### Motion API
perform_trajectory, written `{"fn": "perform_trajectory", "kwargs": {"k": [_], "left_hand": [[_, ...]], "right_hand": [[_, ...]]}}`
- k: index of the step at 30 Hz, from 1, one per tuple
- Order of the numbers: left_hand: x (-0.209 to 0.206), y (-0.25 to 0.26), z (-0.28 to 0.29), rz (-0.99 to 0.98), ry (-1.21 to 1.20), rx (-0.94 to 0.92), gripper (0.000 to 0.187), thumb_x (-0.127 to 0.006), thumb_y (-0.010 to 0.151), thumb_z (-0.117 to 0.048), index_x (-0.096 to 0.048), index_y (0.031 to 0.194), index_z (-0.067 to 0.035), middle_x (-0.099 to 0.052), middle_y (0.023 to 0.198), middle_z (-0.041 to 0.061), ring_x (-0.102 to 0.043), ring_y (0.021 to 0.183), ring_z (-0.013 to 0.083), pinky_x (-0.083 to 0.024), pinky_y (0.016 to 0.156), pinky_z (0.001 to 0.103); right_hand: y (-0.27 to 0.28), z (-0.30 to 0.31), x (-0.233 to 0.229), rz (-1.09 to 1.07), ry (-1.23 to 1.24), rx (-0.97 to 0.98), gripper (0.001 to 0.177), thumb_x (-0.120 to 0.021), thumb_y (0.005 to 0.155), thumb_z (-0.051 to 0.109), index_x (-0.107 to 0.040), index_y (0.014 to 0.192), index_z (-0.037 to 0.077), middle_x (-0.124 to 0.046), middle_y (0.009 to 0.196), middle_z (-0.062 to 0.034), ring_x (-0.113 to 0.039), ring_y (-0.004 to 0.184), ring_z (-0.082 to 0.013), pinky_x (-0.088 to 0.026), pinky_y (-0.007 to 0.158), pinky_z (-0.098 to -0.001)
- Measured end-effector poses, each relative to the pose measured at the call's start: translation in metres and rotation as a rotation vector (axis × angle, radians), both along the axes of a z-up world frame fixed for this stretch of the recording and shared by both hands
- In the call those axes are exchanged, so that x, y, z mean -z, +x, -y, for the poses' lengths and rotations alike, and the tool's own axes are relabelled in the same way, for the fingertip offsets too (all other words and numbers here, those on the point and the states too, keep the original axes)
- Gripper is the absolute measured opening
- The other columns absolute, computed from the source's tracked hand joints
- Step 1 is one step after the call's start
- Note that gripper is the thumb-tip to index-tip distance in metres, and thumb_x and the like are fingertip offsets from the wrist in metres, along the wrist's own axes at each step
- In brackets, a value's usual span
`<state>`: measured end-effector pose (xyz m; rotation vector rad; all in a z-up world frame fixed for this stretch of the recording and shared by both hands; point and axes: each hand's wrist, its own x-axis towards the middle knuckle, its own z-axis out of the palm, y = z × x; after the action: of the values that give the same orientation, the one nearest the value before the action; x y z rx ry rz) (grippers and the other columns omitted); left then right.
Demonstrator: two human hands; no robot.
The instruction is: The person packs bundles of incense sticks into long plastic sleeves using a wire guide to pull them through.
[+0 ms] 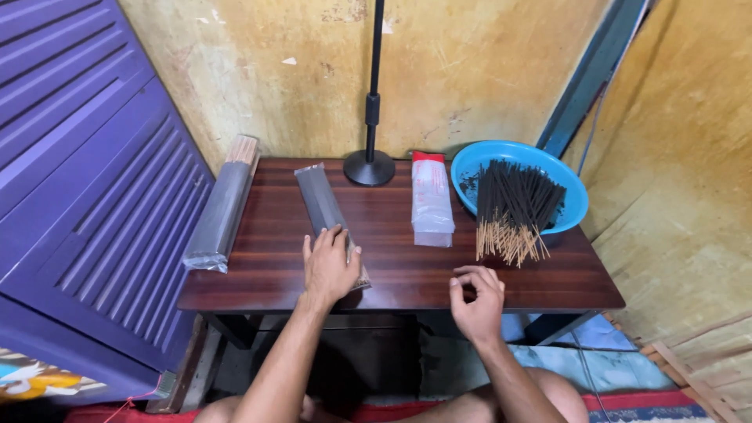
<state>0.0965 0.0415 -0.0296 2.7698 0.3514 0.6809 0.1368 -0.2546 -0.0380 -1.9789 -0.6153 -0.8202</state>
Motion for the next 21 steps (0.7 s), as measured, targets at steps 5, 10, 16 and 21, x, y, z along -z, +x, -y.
{"fn": "perform_trajectory", "kwargs": {"k": [5,10,16,21], "left_hand": [[-0.017,0.028,0.073,0.150,-0.079,0.156,0.032,-0.063,0.092,-0.041,-0.070,0.118,-0.025,-0.065,0.109,-0.006,-0.063,0.113,0.0193,-0.039,0.103,0.046],[-0.049,0.043,0.151,-0.097,-0.584,0.252,0.029,-0.065,0.092,-0.039,-0.079,0.104,-0.016,-0.078,0.087,0.006,-0.076,0.090,0.0282,-0.056,0.080,0.040],[-0.002,0.110,0.191,-0.244,-1.075,0.272,0.026,-0.065,0.089,-0.038,-0.078,0.089,-0.016,-0.076,0.068,-0.002,-0.073,0.054,0.0137,-0.055,0.067,0.025],[-0.025,0.103,0.188,-0.257,-1.028,0.197,0.019,-0.069,0.082,-0.031,-0.078,0.077,-0.016,-0.073,0.061,-0.001,-0.073,0.056,0.0143,-0.055,0.072,0.026]], "right_hand": [[0.026,0.041,0.022,0.049,0.048,0.027,0.016,-0.073,0.084,0.012,-0.067,0.069,0.016,-0.073,0.084,0.0015,-0.069,0.086,-0.0252,-0.051,0.075,-0.0352],[0.019,0.041,0.013,0.110,0.043,-0.001,0.011,-0.071,0.079,0.007,-0.066,0.071,0.012,-0.071,0.079,-0.0040,-0.068,0.079,-0.0299,-0.054,0.069,-0.0381],[0.015,0.038,0.010,0.136,0.028,-0.004,0.010,-0.071,0.075,0.005,-0.064,0.072,0.012,-0.067,0.075,-0.0042,-0.067,0.076,-0.0294,-0.055,0.069,-0.0367],[0.014,0.039,0.009,0.124,0.017,-0.015,0.010,-0.071,0.075,0.006,-0.063,0.073,0.011,-0.066,0.075,-0.0051,-0.067,0.076,-0.0298,-0.056,0.069,-0.0379]]}}
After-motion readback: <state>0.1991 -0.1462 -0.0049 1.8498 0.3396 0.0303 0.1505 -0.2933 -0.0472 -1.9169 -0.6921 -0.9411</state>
